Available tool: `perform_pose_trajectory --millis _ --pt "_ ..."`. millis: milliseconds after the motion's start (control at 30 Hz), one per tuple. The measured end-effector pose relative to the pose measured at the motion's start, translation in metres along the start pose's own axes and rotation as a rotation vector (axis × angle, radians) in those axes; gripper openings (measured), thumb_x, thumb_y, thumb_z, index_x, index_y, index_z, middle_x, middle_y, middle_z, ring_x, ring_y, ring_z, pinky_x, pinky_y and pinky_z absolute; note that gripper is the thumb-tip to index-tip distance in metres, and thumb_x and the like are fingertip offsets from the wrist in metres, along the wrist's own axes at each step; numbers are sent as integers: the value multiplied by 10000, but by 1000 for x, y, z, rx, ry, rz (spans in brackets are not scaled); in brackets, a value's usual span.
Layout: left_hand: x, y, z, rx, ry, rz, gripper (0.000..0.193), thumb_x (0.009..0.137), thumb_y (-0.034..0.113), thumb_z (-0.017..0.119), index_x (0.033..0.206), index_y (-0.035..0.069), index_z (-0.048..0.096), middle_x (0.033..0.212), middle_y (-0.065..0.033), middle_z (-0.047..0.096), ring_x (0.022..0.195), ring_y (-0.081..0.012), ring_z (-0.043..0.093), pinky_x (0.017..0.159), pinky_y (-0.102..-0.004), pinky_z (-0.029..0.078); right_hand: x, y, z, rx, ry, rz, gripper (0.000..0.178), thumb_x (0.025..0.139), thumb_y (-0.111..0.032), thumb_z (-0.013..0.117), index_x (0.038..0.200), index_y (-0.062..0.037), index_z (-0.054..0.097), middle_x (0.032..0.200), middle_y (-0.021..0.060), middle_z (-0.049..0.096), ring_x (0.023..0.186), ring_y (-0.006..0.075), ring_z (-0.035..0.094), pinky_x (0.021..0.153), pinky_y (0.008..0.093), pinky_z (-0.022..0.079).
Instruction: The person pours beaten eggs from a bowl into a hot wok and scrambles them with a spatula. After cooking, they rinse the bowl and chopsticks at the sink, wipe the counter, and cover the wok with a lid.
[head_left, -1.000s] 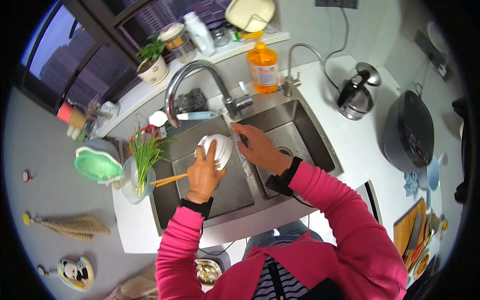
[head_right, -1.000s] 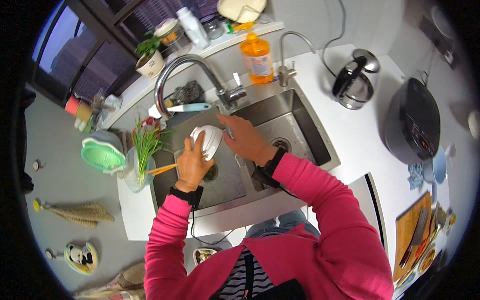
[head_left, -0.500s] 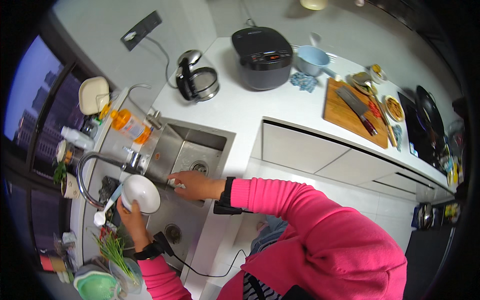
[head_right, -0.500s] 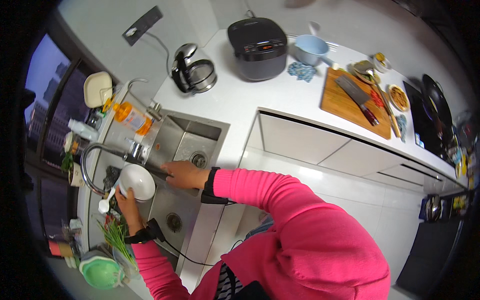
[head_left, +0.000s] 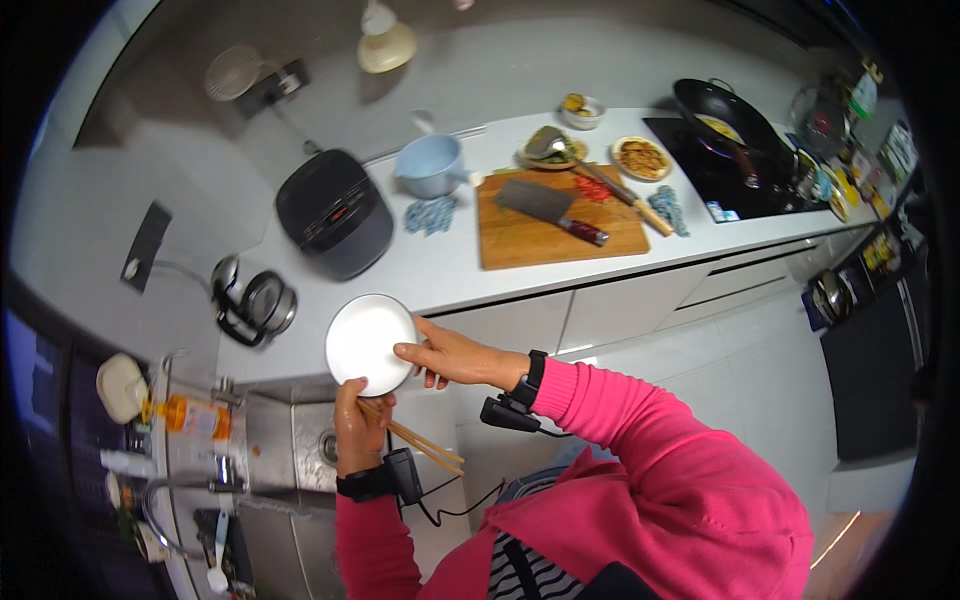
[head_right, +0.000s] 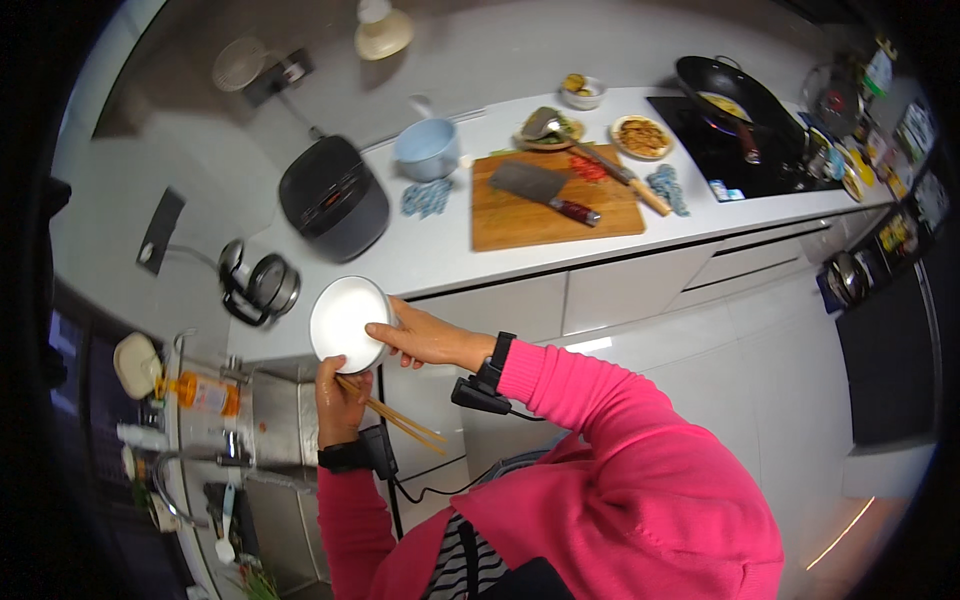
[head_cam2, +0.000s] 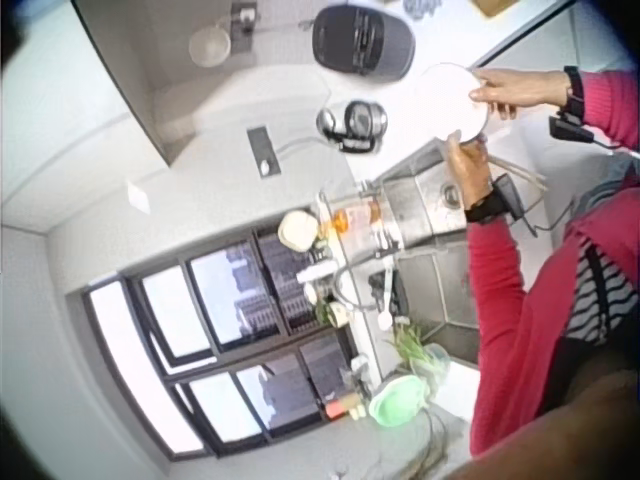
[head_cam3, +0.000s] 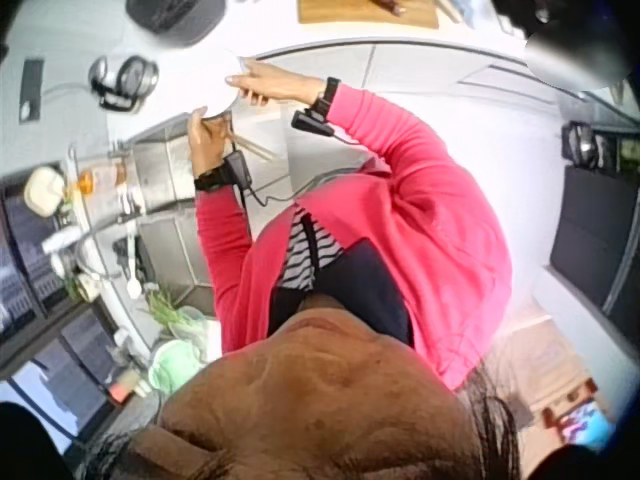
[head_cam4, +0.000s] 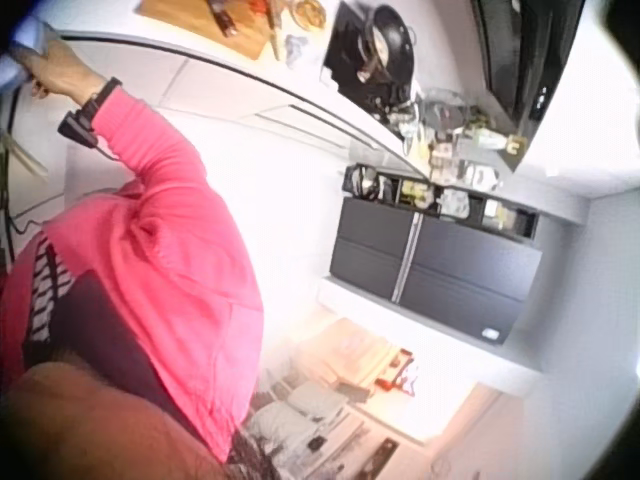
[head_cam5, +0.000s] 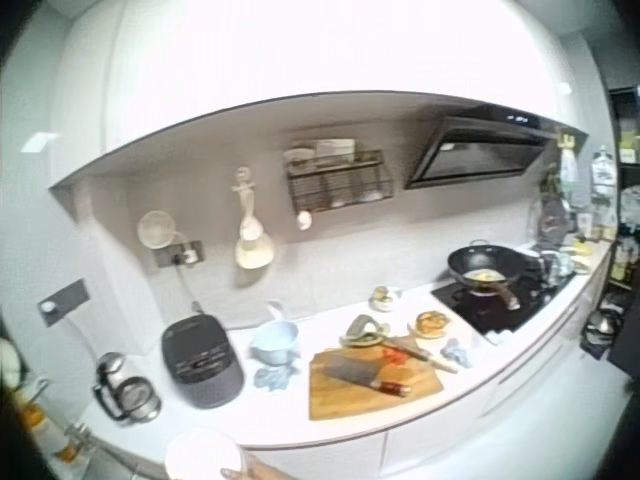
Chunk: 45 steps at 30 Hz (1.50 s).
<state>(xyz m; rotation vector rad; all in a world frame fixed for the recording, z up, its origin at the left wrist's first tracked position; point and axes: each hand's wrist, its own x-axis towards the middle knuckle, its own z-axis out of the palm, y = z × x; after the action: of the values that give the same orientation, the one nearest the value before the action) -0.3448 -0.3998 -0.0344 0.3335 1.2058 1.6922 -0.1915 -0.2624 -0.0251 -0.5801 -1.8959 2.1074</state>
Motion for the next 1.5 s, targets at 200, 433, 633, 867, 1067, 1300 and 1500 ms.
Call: perform_pose_trajectory --millis 200,433,633,867,1067,1300,1500 --pt "80 -66 149 158 -249 -120 391 914 276 484 1120 -56 476 874 -172 639 600 -193 628 333 -203 304 -66 4 -146 69 307 12 682 887 -228 502 1427 -16 144 835 133 568 582 142 587 500 260 507" --pt "123 -127 283 146 -444 -162 411 925 290 474 1146 -56 456 866 -156 635 610 -170 622 340 -196 306 -131 7 -267 56 532 36 595 875 -237 486 1338 58 258 860 127 566 576 135 589 514 248 520" --pt "139 -143 326 125 -485 -210 351 880 319 499 1049 12 512 768 -81 587 559 -130 522 376 -215 305 -159 4 -298 132 607 64 642 905 -401 555 1320 31 324 797 80 593 547 100 575 487 213 507" --pt "131 -114 283 -8 -339 -168 369 851 357 534 1054 53 490 721 -52 554 476 -124 445 404 -234 331 -117 -6 -280 111 412 -26 527 950 -410 485 1281 -4 430 785 36 593 605 67 546 548 194 465" --pt "81 -36 170 116 124 148 414 870 329 537 1203 107 432 766 -23 532 494 -68 433 401 -192 312 -16 -5 -183 65 176 -147 505 929 -207 578 1353 5 405 796 2 571 690 65 535 658 211 463" --pt "-16 64 5 608 619 688 528 834 120 594 1330 57 422 1012 -46 563 776 -139 582 631 -302 498 91 2 4 -208 -166 -357 335 921 -150 540 1241 -53 534 945 59 619 819 143 569 745 267 470" --pt "-81 75 -80 1737 1147 555 756 609 116 729 1310 194 457 1076 -179 503 881 -407 594 720 -445 513 138 24 93 -864 -306 -468 372 861 -281 584 1195 -117 578 1135 115 599 1108 299 516 1003 487 309"
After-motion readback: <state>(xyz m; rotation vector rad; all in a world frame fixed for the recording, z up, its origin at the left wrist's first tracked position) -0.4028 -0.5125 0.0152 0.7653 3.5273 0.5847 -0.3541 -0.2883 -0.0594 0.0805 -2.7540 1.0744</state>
